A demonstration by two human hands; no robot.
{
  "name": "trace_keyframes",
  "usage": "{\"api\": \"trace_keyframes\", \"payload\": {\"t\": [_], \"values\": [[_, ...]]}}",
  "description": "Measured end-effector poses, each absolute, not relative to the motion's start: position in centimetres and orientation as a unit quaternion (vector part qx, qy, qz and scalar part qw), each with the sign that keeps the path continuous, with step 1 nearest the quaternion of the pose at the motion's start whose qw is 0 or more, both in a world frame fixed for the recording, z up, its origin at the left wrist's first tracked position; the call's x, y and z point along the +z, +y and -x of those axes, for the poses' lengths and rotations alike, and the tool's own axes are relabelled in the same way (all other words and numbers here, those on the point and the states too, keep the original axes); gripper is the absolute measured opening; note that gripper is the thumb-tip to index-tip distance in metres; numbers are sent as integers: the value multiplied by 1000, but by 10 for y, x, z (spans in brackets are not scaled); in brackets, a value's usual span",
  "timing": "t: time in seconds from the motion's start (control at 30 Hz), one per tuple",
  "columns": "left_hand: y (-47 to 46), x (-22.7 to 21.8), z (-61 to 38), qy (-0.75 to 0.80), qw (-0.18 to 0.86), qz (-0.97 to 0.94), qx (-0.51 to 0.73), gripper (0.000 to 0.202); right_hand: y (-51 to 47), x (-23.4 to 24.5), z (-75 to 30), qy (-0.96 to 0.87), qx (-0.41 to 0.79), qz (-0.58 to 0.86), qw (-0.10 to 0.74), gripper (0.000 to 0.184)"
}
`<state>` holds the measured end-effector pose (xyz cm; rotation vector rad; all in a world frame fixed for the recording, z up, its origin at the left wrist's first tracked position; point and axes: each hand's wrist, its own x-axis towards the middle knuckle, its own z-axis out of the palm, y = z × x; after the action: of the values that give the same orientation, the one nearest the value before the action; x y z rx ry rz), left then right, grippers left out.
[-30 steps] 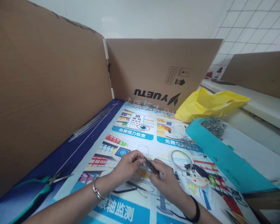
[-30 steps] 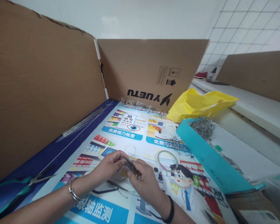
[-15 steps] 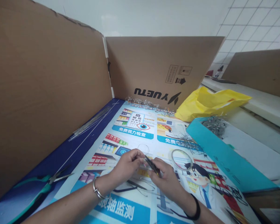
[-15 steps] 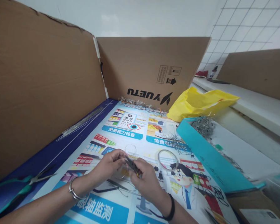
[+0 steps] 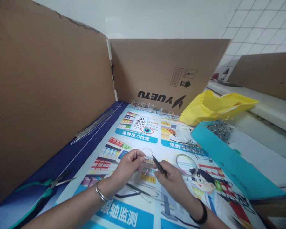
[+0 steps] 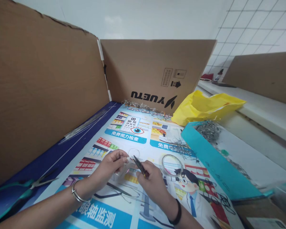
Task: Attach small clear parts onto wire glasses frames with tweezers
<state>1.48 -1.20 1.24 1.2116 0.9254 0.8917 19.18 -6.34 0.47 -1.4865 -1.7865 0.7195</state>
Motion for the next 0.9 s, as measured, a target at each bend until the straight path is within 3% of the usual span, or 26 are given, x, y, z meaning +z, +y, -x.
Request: {"api": "trace_keyframes", "payload": {"t": [0.3,0.9], "values": [[-14,16,-16,412,639,-516,395,16,-58,-7,-194,-738,184,602,243,10],[-11,14,-13,411,641,-557,331,16,-57,-1,-197,-721,270,576,275,28]]}}
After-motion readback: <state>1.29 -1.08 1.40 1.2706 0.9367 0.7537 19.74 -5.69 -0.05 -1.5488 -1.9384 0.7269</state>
